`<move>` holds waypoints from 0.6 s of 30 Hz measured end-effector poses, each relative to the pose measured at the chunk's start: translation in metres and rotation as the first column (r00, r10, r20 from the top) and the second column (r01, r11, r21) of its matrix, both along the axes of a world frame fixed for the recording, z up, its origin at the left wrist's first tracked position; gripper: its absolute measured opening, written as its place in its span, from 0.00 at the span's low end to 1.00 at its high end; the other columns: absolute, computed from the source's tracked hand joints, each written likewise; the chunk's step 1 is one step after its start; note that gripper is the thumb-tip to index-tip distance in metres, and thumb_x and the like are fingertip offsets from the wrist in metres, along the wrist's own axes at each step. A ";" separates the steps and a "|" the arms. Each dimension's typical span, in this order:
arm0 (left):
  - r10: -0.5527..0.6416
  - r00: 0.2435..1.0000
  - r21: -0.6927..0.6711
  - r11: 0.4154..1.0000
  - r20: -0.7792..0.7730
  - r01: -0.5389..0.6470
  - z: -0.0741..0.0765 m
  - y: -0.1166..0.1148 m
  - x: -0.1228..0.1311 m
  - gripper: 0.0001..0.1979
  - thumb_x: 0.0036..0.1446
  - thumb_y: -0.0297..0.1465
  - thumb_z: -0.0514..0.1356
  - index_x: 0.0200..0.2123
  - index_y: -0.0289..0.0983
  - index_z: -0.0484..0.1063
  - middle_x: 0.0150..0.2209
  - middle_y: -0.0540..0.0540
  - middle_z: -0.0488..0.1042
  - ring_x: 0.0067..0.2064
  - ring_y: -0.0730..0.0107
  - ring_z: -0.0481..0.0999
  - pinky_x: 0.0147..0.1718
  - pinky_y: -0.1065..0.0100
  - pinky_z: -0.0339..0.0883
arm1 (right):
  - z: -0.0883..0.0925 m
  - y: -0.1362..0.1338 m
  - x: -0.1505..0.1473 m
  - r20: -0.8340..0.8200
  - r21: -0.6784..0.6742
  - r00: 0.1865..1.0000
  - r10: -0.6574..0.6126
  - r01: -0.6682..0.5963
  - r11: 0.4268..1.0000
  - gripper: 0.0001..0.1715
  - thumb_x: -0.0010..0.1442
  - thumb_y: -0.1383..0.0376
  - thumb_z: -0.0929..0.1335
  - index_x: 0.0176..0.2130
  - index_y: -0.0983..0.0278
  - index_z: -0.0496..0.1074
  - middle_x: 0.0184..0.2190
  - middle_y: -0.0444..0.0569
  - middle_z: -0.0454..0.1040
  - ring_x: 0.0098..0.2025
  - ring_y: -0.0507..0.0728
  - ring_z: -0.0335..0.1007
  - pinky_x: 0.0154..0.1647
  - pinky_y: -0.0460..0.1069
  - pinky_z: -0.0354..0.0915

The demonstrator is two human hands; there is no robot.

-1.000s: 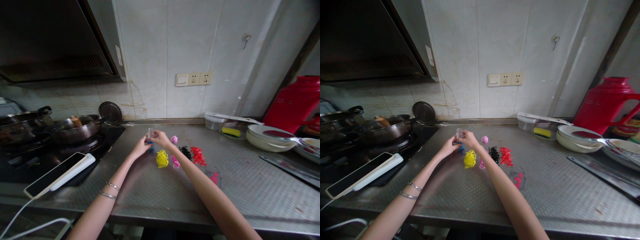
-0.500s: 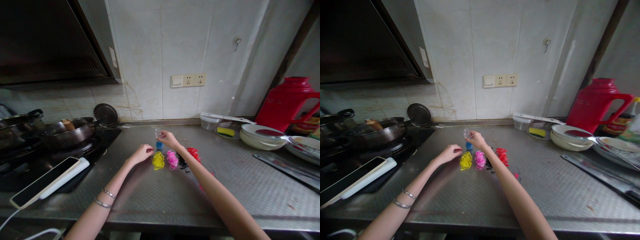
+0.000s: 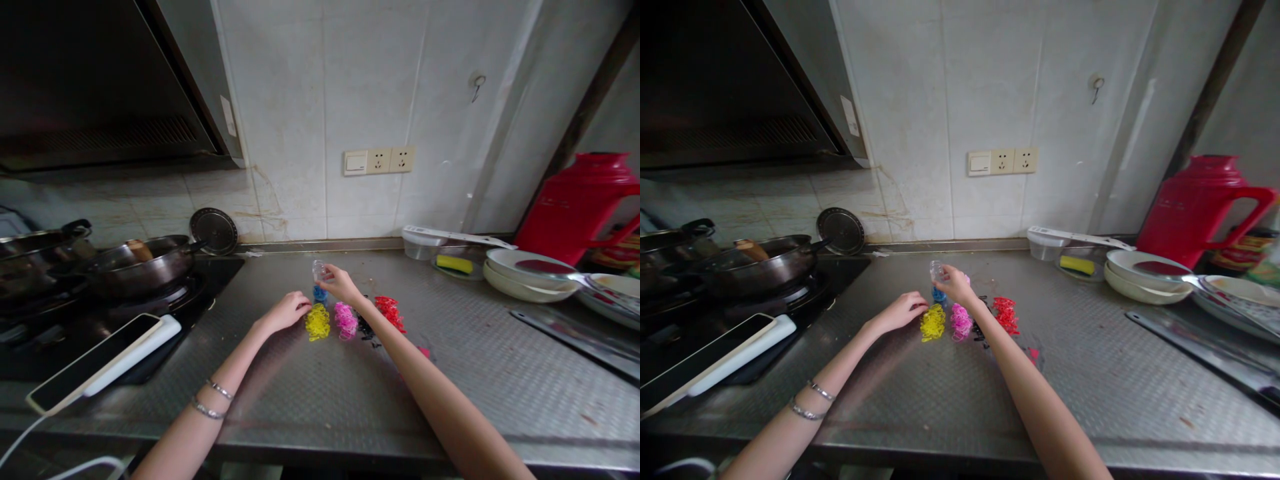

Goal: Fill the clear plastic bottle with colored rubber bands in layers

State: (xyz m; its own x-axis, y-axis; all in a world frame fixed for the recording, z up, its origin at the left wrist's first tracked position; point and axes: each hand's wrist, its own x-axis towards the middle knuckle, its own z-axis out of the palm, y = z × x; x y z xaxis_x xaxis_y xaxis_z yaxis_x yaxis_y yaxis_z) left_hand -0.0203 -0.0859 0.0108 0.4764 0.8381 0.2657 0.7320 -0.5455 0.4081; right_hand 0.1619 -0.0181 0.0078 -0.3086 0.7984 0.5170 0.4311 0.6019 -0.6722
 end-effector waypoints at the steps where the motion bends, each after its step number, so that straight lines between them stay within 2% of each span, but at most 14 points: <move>1: -0.002 1.000 -0.006 1.000 0.030 0.002 0.004 -0.002 0.000 0.10 0.53 0.33 0.54 0.32 0.37 0.75 0.31 0.45 0.72 0.34 0.70 0.70 0.35 0.72 0.60 | -0.001 0.000 0.000 -0.005 -0.005 1.000 0.003 -0.003 1.000 0.24 0.47 0.60 0.68 0.44 0.65 0.66 0.37 0.49 0.72 0.35 0.53 0.69 0.35 0.47 0.64; 4: -0.059 0.996 -0.074 0.995 0.069 0.064 0.016 -0.011 0.004 0.08 0.49 0.33 0.58 0.31 0.37 0.75 0.30 0.48 0.73 0.31 0.72 0.70 0.31 0.74 0.60 | -0.001 -0.002 0.001 -0.020 -0.013 1.000 0.008 -0.008 1.000 0.25 0.46 0.60 0.68 0.45 0.64 0.66 0.37 0.49 0.72 0.35 0.53 0.69 0.37 0.48 0.64; 7: -0.144 0.989 -0.135 0.980 0.025 0.146 0.024 -0.020 0.010 0.08 0.48 0.33 0.59 0.30 0.37 0.76 0.29 0.48 0.73 0.30 0.72 0.70 0.29 0.74 0.59 | 0.000 -0.004 0.001 -0.032 -0.004 0.999 0.013 -0.013 1.000 0.23 0.47 0.61 0.68 0.44 0.64 0.66 0.37 0.49 0.72 0.36 0.53 0.69 0.37 0.49 0.64; 13: -0.137 0.984 -0.129 0.984 -0.112 0.123 0.018 -0.026 0.019 0.10 0.43 0.34 0.61 0.30 0.36 0.75 0.27 0.47 0.74 0.26 0.72 0.68 0.26 0.73 0.57 | -0.001 -0.006 0.001 -0.028 0.007 1.000 0.007 -0.006 1.000 0.23 0.47 0.61 0.67 0.44 0.64 0.66 0.37 0.49 0.72 0.36 0.54 0.69 0.38 0.49 0.64; 18: -0.122 0.983 -0.133 0.986 -0.137 0.103 0.016 -0.024 0.019 0.07 0.44 0.28 0.58 0.29 0.35 0.75 0.26 0.47 0.73 0.26 0.72 0.68 0.25 0.74 0.56 | -0.003 -0.005 0.001 -0.035 0.016 0.999 0.013 -0.012 1.000 0.23 0.48 0.60 0.67 0.44 0.65 0.65 0.37 0.50 0.72 0.36 0.53 0.69 0.37 0.49 0.64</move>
